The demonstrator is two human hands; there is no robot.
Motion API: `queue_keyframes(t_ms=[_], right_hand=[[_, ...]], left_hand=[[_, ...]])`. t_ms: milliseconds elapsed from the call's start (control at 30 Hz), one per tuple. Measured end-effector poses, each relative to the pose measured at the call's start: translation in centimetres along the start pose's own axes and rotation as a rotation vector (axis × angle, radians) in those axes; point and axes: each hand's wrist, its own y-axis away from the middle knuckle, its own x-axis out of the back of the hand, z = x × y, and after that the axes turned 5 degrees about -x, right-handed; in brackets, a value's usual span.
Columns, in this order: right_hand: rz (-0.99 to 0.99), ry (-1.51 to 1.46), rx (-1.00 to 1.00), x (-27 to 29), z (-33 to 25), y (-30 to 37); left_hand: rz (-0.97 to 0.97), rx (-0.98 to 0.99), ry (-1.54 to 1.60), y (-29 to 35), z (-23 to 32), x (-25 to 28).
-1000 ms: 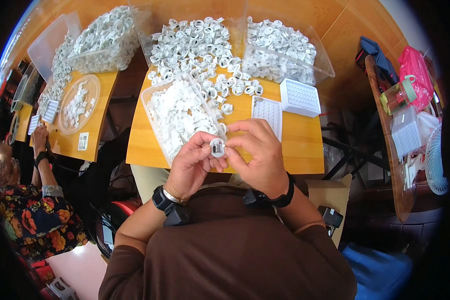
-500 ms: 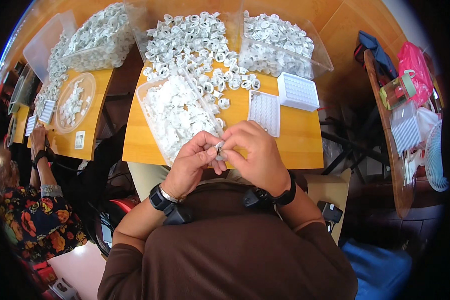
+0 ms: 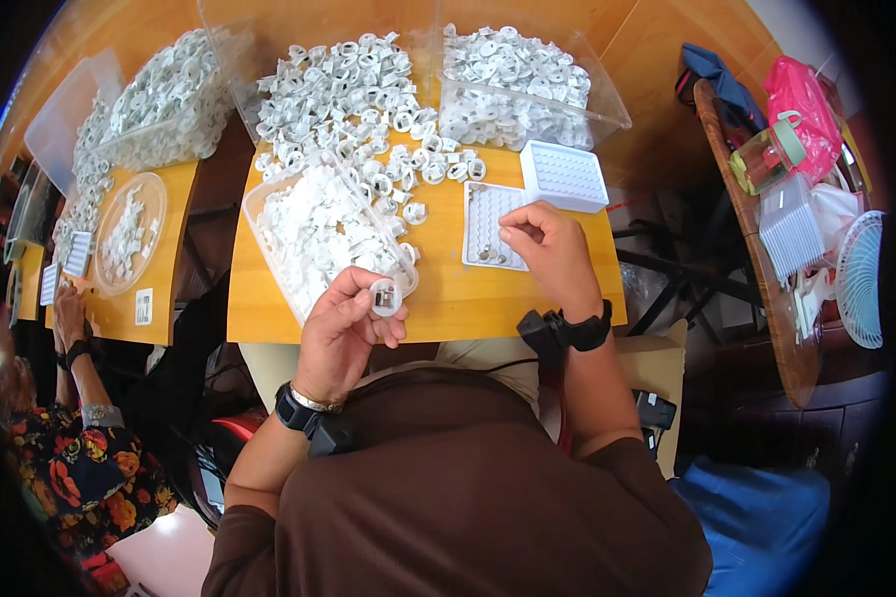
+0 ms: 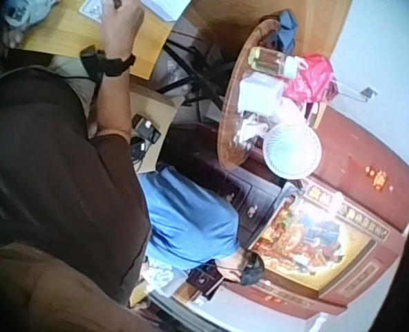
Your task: The person assembles components by hand, inserting small batteries into white plastic housings and placing the finished units into a tray. They repeat this process until the tray is full, then stack the tray with others and set them aside.
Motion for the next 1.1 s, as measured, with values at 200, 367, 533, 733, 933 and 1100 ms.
queue_keyframes(t_ms=[200,367,533,733,933,1100], right_hand=[[-0.009,0.710,0.185,-0.6,1.7,-0.5],[0.070,0.934,0.253,-1.6,3.2,-1.1],[0.089,0.837,0.250,-1.4,3.3,-1.3],[0.028,0.241,0.079,-2.6,0.2,0.0],[-0.186,-0.037,0.226,-5.3,-3.7,3.0],[-0.183,-0.026,0.259,-6.4,-3.6,3.4]], left_hand=[[-0.023,0.009,0.017,-0.2,-0.1,-0.2],[-0.047,0.016,0.049,-0.1,0.0,0.0],[-0.063,0.010,0.105,-0.2,-0.2,0.3],[-0.065,0.016,0.120,-0.4,-0.2,0.3],[-0.067,0.014,0.114,-0.6,-0.3,0.1],[-0.068,0.016,0.130,-0.5,-0.3,0.3]])
